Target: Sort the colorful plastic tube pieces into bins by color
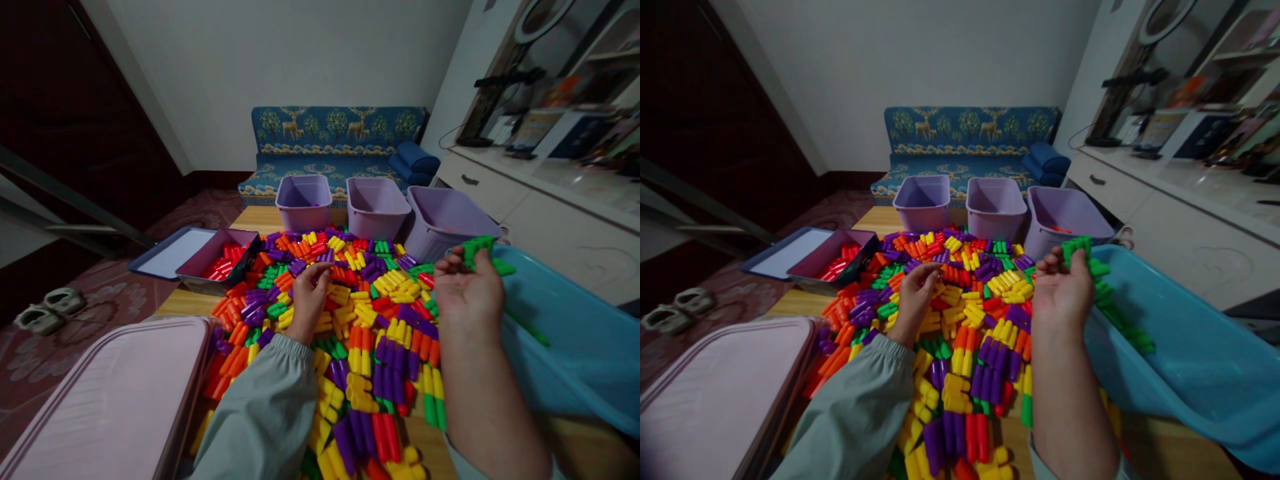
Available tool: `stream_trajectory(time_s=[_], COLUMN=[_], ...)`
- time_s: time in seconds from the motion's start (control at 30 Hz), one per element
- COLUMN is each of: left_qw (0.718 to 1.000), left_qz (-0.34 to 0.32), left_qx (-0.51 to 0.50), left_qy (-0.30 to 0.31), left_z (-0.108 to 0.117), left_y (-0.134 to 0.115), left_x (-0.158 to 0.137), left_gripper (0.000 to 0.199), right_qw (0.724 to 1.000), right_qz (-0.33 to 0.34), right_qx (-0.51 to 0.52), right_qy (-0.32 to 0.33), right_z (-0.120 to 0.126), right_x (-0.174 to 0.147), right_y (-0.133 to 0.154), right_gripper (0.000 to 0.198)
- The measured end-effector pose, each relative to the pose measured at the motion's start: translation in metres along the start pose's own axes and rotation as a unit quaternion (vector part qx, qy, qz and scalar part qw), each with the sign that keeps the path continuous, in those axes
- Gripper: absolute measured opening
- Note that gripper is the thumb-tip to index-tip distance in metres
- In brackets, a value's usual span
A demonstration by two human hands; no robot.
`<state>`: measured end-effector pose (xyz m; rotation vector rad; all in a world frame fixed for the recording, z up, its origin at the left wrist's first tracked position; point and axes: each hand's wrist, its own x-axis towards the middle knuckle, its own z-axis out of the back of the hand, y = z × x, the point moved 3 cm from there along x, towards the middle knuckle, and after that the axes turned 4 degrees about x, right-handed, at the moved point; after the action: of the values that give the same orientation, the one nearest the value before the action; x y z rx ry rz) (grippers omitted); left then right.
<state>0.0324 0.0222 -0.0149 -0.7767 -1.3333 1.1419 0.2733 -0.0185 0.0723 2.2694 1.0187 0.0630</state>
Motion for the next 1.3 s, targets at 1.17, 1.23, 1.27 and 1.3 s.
stream_trajectory(time_s=[1.17, 1.23, 1.27, 1.3], left_qw=[0.85, 0.832, 0.824, 0.819], left_qz=[-0.111, -0.124, -0.129, -0.132], left_qx=[0.459, 0.478, 0.486, 0.493], left_qy=[0.236, 0.254, 0.26, 0.263], left_z=[0.01, 0.008, 0.007, 0.006], left_y=[-0.031, -0.032, -0.032, -0.031], left_x=[-0.007, -0.01, -0.012, -0.013], left_gripper=[0.051, 0.05, 0.05, 0.05], right_qw=[0.371, 0.333, 0.325, 0.322], right_qz=[0.063, 0.063, 0.072, 0.084], right_qx=[-0.83, -0.838, -0.838, -0.836], right_qy=[0.411, 0.428, 0.432, 0.436], right_z=[0.008, 0.007, 0.007, 0.006], right_x=[-0.052, -0.06, -0.063, -0.065], right_y=[-0.066, -0.07, -0.072, -0.075], right_gripper=[0.045, 0.061, 0.069, 0.074])
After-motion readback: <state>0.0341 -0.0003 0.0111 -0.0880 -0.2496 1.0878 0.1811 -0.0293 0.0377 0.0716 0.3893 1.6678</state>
